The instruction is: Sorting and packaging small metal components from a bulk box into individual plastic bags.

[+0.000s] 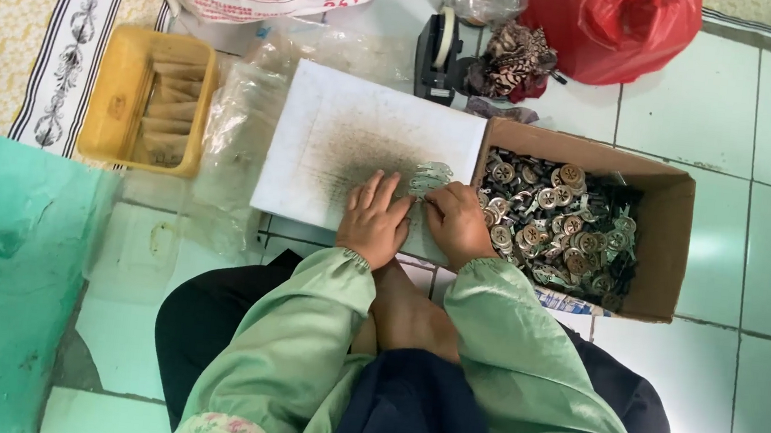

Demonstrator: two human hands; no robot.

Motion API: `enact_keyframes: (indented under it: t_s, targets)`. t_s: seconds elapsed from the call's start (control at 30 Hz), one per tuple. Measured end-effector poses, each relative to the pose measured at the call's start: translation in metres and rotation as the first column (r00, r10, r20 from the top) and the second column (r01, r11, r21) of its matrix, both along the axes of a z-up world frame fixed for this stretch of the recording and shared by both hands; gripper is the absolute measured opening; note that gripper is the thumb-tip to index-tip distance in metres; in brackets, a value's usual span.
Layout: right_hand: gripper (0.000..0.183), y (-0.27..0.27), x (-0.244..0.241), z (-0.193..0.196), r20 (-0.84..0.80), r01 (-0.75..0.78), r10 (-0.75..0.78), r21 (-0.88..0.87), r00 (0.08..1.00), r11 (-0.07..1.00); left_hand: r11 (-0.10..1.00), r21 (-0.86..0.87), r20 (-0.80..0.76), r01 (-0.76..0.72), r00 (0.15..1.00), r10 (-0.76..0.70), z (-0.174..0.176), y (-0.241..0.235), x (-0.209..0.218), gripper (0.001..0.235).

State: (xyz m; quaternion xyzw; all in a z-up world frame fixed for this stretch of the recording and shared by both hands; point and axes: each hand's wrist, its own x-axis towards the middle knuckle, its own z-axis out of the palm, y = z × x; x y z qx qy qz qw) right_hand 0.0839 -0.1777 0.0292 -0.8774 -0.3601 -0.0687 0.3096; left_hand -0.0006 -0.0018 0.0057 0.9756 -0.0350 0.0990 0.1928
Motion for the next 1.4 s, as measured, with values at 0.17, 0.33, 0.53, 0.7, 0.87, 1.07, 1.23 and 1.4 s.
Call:
enact_keyframes:
  t_s: [0.17,0.33,0.53,0.7,0.87,1.07,1.23,1.4]
  targets:
    - [0.018,-0.061,0.015,0.018,-0.072,0.02,-0.025,-0.072,0.997,0.997,0.998,0.016,0.039,0.059,0.997,-0.059,0.012,-0.024,0.006,0.032]
    - [0.018,-0.157,0.043,0.013,-0.171,0.184,-0.231,-0.253,0.958,0.95,0.978,-0.004,0.092,0.211,0.973,-0.209,0.013,-0.094,0.033,0.03]
    - [0.02,-0.196,0.045,-0.026,-0.197,0.337,-0.42,-0.347,0.886,0.875,0.869,-0.046,-0.165,0.494,0.854,-0.494,-0.004,-0.15,0.066,0.031]
    - [0.025,-0.185,0.063,-0.063,-0.051,0.226,-0.293,-0.516,0.955,0.826,0.788,0.178,-0.595,0.589,0.702,-0.39,-0.005,-0.156,0.076,0.045]
    - [0.027,-0.182,0.074,-0.108,0.088,0.247,-0.239,-0.548,0.967,0.799,0.817,0.119,-0.664,0.564,0.657,-0.357,-0.016,-0.159,0.076,0.046]
    - [0.018,-0.191,0.069,-0.123,0.28,0.339,-0.216,-0.528,0.935,0.779,0.814,0.123,-0.658,0.567,0.661,-0.361,-0.029,-0.16,0.074,0.046]
    - [0.013,-0.19,0.066,-0.117,0.36,0.356,-0.174,-0.54,0.917,0.763,0.81,0.159,-0.624,0.564,0.693,-0.361,-0.039,-0.161,0.072,0.045]
    - [0.003,-0.184,0.067,-0.105,0.425,0.32,-0.044,-0.604,0.904,0.73,0.868,0.227,-0.353,0.442,0.868,-0.35,-0.05,-0.164,0.061,0.037]
